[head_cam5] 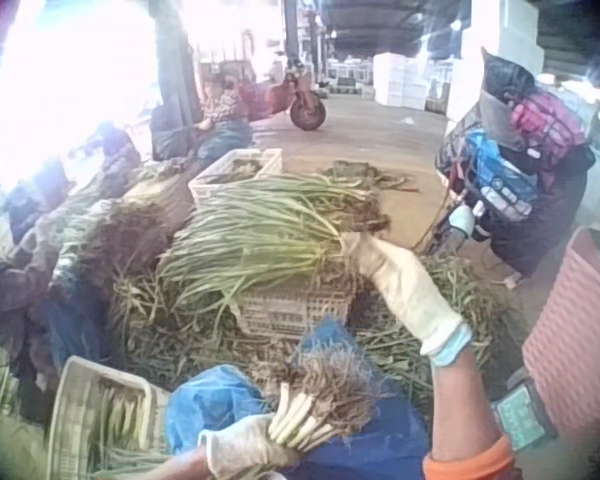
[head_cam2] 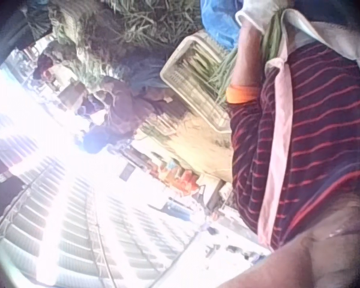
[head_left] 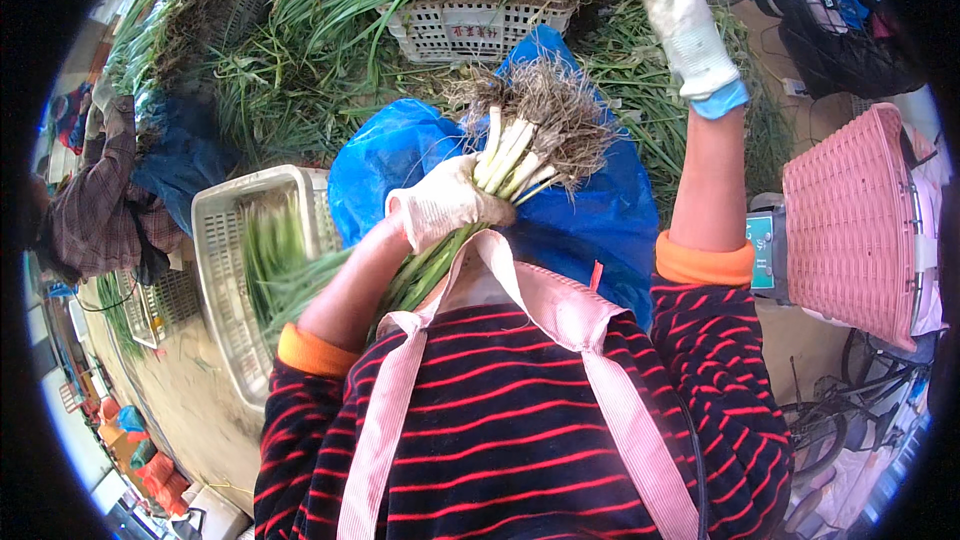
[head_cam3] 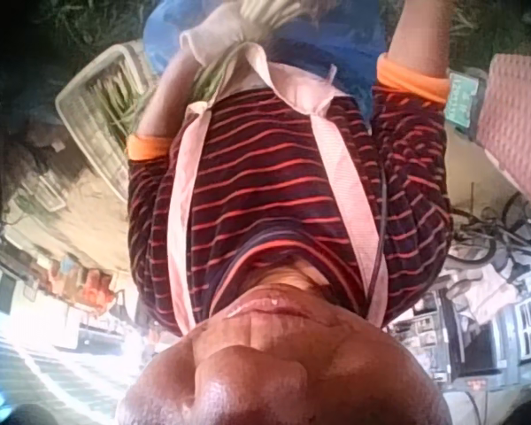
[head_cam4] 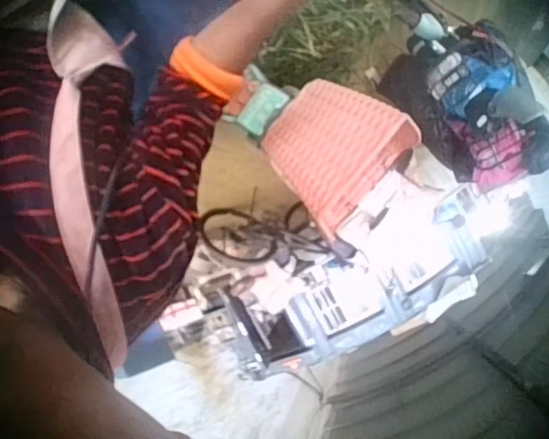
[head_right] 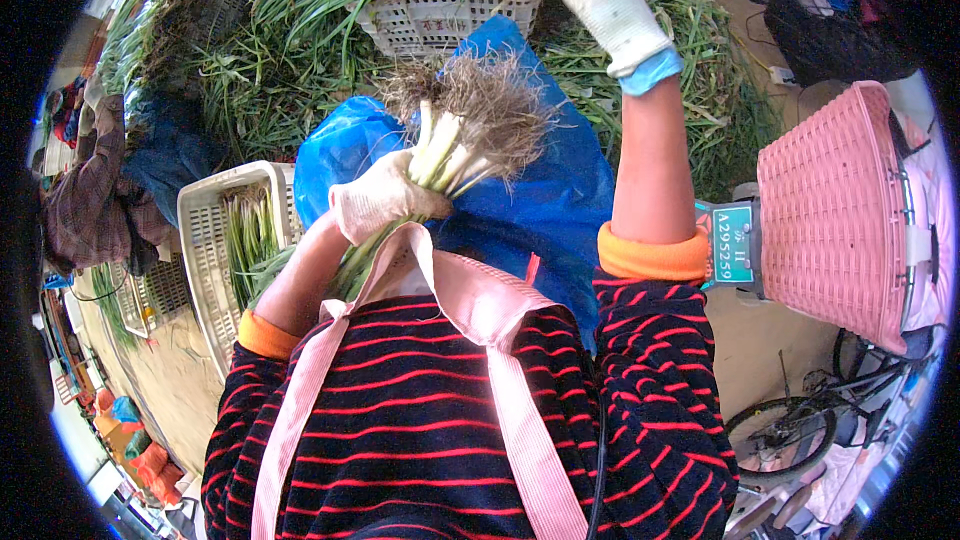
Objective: The person repeatedly picks up bunches of green onions from a large pile, removes the root ends by hand, and places the trimmed onions into a white plastic basket. The person also discards the removed roots into a blue bag. The process is continuous and repetitive throughout the clip.
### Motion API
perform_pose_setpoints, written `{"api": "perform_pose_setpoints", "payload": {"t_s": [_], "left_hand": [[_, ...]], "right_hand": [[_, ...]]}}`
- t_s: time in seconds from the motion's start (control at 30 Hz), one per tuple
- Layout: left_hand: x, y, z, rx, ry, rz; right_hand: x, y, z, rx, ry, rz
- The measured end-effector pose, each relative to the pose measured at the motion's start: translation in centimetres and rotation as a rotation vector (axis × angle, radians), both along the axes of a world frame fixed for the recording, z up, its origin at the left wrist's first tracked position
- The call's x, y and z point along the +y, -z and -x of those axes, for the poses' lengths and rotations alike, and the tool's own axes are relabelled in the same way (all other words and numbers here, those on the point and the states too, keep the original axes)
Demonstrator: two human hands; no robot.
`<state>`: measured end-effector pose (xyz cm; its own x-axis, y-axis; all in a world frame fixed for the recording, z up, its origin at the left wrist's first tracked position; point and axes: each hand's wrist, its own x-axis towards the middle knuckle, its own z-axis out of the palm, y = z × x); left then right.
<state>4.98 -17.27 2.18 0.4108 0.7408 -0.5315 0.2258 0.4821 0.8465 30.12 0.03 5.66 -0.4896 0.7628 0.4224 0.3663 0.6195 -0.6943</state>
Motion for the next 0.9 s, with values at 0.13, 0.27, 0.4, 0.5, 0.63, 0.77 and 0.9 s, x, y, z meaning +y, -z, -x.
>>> {"api": "perform_pose_setpoints", "payload": {"t_s": [0.13, 0.27, 0.4, 0.5, 0.63, 0.77, 0.9], "left_hand": [[-1.0, 0.6, 1.6, 0.167, 0.083, -0.007], [-1.1, -0.3, 0.6, 0.170, 0.195, -0.136], [-1.1, 0.4, 1.4, -0.211, 0.002, -0.011], [-1.0, 0.1, 3.0, -0.145, 0.057, 0.007], [-1.1, -0.3, 3.9, -0.375, -0.153, 0.068], [-0.1, 1.1, 6.6, -0.420, -0.173, 0.151], [-1.0, -1.6, 4.4, -0.708, -0.087, 0.240]], "right_hand": [[-9.0, -1.8, 9.0, -0.869, -0.412, -0.080], [-5.3, -0.9, 4.5, -0.003, -0.619, 0.338], [-6.5, -2.2, 3.6, -0.113, -0.339, -0.091], [-10.9, 0.5, 7.8, -0.382, -0.293, -0.408], [-7.7, -1.3, 3.7, 0.204, -0.060, 0.435], [-12.4, 0.1, 8.2, -0.050, -0.079, -0.027], [-12.9, 1.7, 12.1, 0.237, 0.028, -0.103]]}}
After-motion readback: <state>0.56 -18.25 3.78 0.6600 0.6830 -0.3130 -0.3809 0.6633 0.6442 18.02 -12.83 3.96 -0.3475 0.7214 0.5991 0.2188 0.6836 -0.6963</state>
